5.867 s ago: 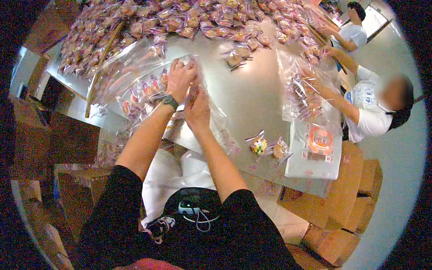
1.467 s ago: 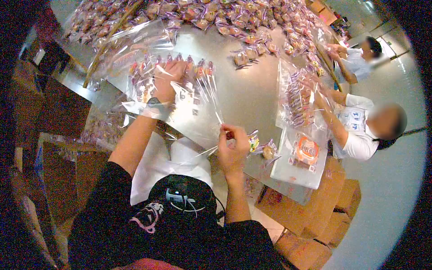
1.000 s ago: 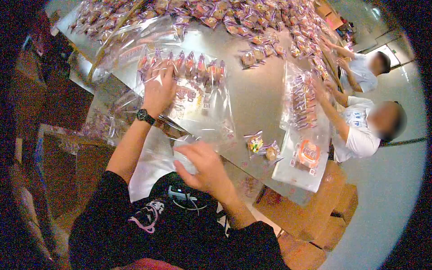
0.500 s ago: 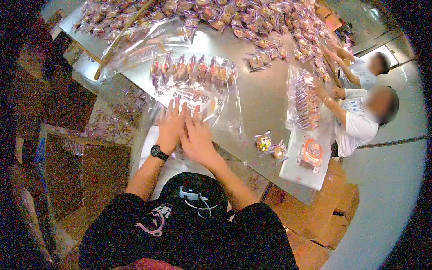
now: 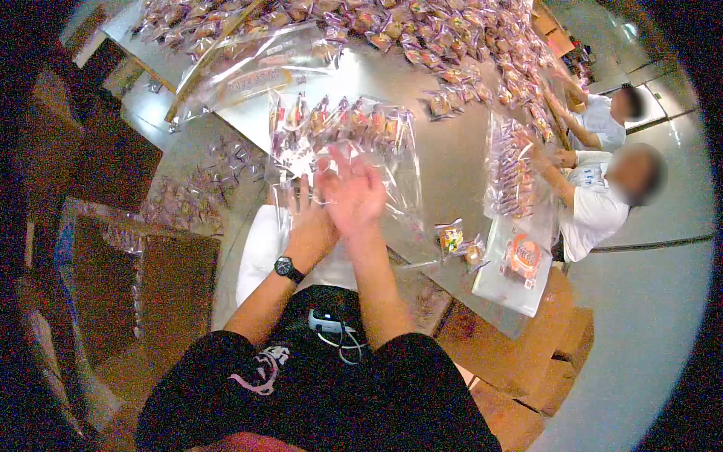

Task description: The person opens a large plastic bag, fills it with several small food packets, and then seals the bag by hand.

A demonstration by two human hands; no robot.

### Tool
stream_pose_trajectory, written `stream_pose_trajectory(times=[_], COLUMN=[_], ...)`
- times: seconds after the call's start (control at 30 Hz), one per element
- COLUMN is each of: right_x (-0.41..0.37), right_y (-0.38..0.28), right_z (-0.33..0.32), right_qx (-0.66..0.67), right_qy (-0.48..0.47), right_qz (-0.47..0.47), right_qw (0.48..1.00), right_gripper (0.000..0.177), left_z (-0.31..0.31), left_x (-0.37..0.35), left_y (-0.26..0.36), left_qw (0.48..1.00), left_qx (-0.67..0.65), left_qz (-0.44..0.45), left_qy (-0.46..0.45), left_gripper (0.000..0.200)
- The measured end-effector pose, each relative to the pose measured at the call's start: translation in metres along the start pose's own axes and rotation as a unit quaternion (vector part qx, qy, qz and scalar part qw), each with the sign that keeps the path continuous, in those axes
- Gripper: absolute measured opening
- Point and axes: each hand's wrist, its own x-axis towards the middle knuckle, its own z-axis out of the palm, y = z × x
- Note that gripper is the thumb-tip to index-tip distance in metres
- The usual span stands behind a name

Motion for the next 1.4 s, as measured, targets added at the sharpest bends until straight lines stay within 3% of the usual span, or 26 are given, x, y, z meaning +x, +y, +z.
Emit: stream_pose_trajectory(times=[0.03, 0.1, 0.13, 0.17, 0.2, 0.23, 0.27, 0.33, 0.4, 0.43, 0.47, 0.5, 0.57, 0.63, 0.67, 0.77, 0.8, 0.9, 1.03, 1.07, 1.17, 1.33, 1.4], right_x=[0.005, 0.018, 0.007, -0.002, -0.007, -0.012, -0.014, -0.013, -0.008, 0.001, 0.012, 0.025, 0.053, 0.065, 0.079, 0.081, 0.089, 0.094, 0.099, 0.105, 0.116, 0.135, 0.138], right_y=[0.001, 0.021, 0.024, 0.023, 0.017, 0.009, -0.003, -0.023, -0.019, -0.013, -0.005, 0.007, 0.03, 0.024, 0.031, 0.024, 0.025, 0.031, 0.038, 0.04, 0.049, 0.058, 0.061], right_z=[-0.008, -0.036, -0.02, -0.011, -0.006, 0.001, 0.009, 0.01, 0.016, 0.017, 0.013, 0.008, -0.008, 0.028, 0.019, 0.03, 0.03, 0.022, 0.035, 0.038, 0.032, 0.024, 0.021], right_qx=[0.0, -0.063, -0.253, -0.429, -0.581, -0.701, -0.684, -0.73, -0.777, -0.803, -0.821, -0.83, -0.816, -0.83, -0.823, -0.786, -0.77, -0.761, -0.773, -0.825, -0.855, -0.877, -0.863], right_qy=[-0.056, -0.074, 0.025, 0.014, 0.003, -0.007, -0.044, -0.118, -0.125, -0.143, -0.159, -0.174, -0.164, -0.184, -0.143, -0.085, -0.122, -0.181, -0.187, -0.178, -0.155, -0.134, -0.124], right_qz=[0.053, 0.064, -0.043, -0.178, -0.303, -0.41, -0.397, -0.265, -0.182, -0.251, -0.317, -0.38, -0.421, -0.41, -0.427, -0.406, -0.472, -0.512, -0.463, -0.413, -0.399, -0.399, -0.431], right_qw=[0.997, 0.993, 0.966, 0.886, 0.755, 0.583, 0.61, 0.619, 0.59, 0.521, 0.448, 0.37, 0.36, 0.33, 0.345, 0.459, 0.412, 0.356, 0.392, 0.342, 0.293, 0.23, 0.233], right_gripper=[0.041, 0.039, 0.043, 0.04, 0.037, 0.034, 0.036, 0.039, 0.041, 0.041, 0.041, 0.042, 0.044, 0.05, 0.041, 0.033, 0.032, 0.039, 0.053, 0.055, 0.05, 0.042, 0.042], left_z=[0.001, 0.002, -0.005, -0.009, -0.009, -0.013, -0.02, -0.052, -0.061, -0.08, -0.1, -0.107, -0.117, -0.106, -0.101, -0.127, -0.129, -0.122, -0.119, -0.12, -0.116, -0.112, -0.11], left_x=[-0.003, -0.007, -0.008, -0.017, -0.028, -0.04, -0.057, -0.084, -0.093, -0.087, -0.072, -0.055, -0.027, -0.022, -0.019, -0.012, -0.014, -0.021, -0.018, -0.018, -0.021, -0.028, -0.032], left_y=[0.0, -0.004, -0.003, 0.0, 0.004, 0.009, 0.013, 0.019, 0.014, 0.015, 0.021, 0.012, -0.007, -0.03, -0.037, -0.02, -0.02, -0.02, -0.021, -0.023, -0.023, -0.026, -0.028], left_qw=[1.0, 0.999, 0.999, 0.998, 0.997, 0.996, 0.993, 0.97, 0.962, 0.944, 0.946, 0.955, 0.968, 0.966, 0.963, 0.941, 0.94, 0.93, 0.937, 0.938, 0.937, 0.941, 0.942], left_qx=[-0.015, -0.041, 0.033, 0.042, 0.05, 0.056, 0.0, -0.116, -0.134, -0.138, -0.084, -0.069, -0.034, -0.1, -0.136, -0.2, -0.195, -0.235, -0.236, -0.234, -0.232, -0.237, -0.241], left_qz=[0.005, 0.018, 0.03, 0.046, 0.06, 0.073, 0.119, 0.212, 0.171, 0.153, 0.049, 0.032, -0.004, -0.008, -0.007, -0.079, -0.07, -0.067, -0.029, -0.019, 0.001, -0.007, -0.012], left_qy=[0.001, 0.004, -0.021, -0.007, 0.008, 0.019, 0.009, -0.018, 0.167, 0.257, 0.309, 0.287, 0.249, 0.238, 0.234, 0.263, 0.271, 0.273, 0.255, 0.256, 0.261, 0.24, 0.234], left_gripper=[0.068, 0.067, 0.062, 0.059, 0.056, 0.053, 0.05, 0.045, 0.048, 0.05, 0.046, 0.041, 0.03, 0.022, 0.019, 0.012, 0.013, 0.014, 0.014, 0.014, 0.015, 0.01, 0.007])
